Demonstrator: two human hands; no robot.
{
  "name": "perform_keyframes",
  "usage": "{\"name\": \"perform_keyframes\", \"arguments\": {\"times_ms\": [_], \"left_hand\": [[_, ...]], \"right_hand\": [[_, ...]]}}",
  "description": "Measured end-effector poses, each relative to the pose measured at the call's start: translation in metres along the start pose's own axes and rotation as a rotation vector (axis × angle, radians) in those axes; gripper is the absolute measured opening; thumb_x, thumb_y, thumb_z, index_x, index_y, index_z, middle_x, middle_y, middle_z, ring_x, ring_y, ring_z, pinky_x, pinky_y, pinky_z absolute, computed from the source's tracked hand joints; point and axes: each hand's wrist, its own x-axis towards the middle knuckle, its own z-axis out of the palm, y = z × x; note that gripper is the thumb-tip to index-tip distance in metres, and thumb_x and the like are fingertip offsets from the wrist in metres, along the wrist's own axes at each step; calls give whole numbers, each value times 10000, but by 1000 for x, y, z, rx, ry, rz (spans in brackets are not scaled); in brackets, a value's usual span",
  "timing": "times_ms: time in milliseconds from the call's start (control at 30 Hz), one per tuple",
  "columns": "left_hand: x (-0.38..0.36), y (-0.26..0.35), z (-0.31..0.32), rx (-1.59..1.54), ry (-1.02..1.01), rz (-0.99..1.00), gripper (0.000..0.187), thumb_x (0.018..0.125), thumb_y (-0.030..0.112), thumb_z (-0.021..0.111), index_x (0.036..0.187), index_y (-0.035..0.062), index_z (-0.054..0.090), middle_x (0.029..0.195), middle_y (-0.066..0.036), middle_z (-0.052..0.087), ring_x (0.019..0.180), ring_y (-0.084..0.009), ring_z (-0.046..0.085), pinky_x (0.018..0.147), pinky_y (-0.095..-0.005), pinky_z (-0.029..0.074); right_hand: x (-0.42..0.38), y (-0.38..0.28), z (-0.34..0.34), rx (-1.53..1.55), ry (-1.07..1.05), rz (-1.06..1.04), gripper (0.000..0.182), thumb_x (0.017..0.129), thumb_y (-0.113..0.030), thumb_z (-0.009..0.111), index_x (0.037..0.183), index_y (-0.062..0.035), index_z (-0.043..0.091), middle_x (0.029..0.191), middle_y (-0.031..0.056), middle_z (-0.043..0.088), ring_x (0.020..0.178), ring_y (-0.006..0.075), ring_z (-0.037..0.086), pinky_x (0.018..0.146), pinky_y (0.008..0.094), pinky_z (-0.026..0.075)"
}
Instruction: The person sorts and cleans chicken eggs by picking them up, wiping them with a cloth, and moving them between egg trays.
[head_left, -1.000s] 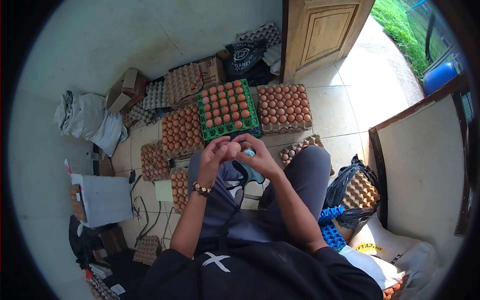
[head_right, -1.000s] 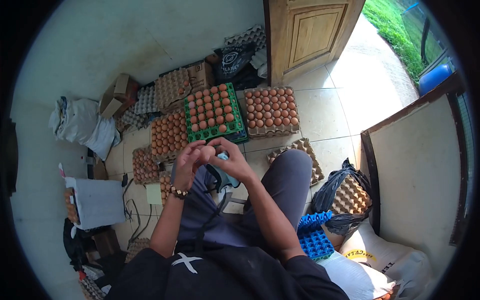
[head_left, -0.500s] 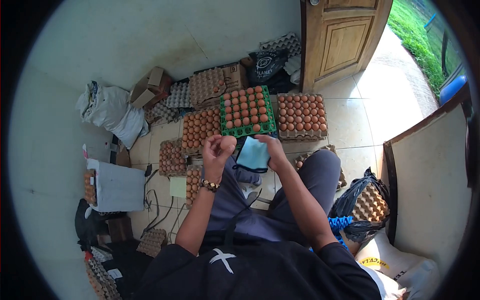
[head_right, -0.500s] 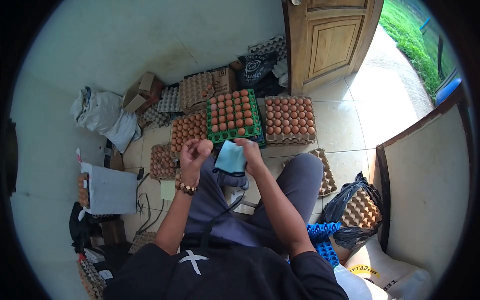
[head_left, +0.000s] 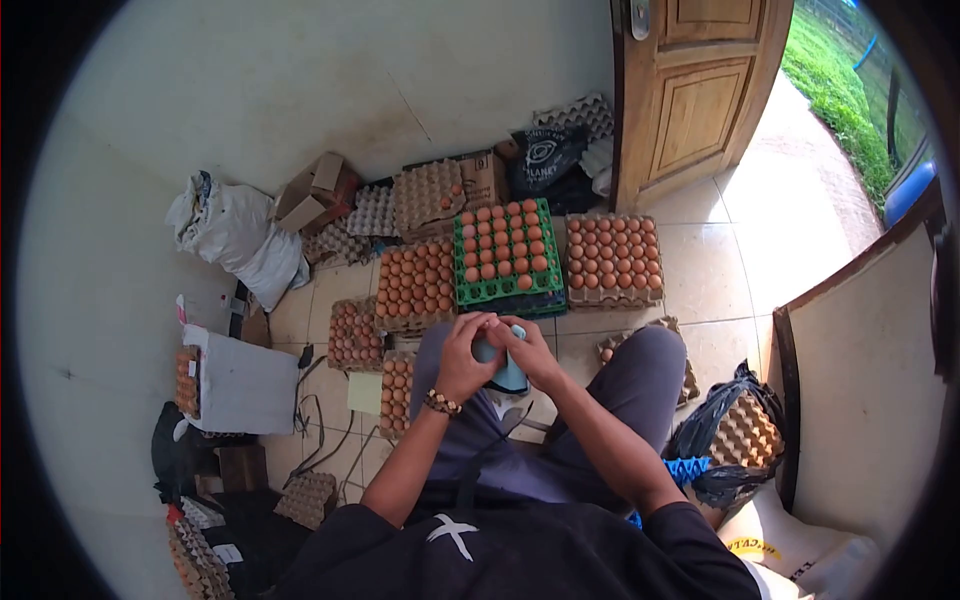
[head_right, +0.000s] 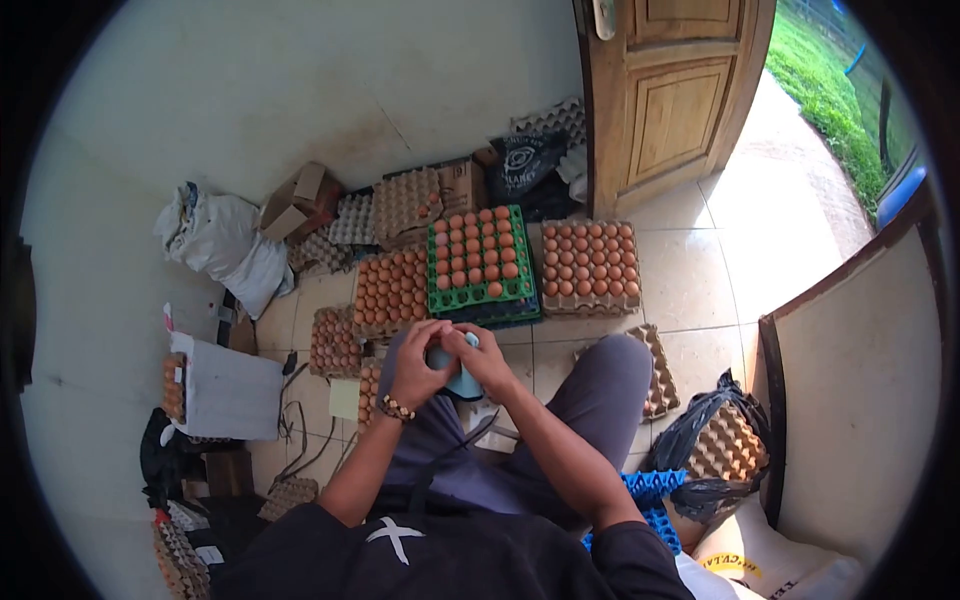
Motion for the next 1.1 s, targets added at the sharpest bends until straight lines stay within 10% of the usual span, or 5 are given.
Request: {"name": "perform_keyframes", "arguments": {"times_ms": [300,1100], "left_hand": [[-1,9,13,67,19,103,610,710,6,767,1258,45,505,1103,-121,642,1082,-288,607,924,-368,505],[5,-10,18,-134,120,-76,442,862,111,678,1269,35,524,1203,-129,583,1133,-272,526,989,-386,422]], "right_hand": [[18,16,-8,165,172,-25,235,978,-139,480,895,4,648,843,24,627,785,82,570,692,238,462],[15,-4,-8,264,-27,-19,244,936,-153,523,1112,6,581,939,16,607,835,69,562,761,230,468]]}}
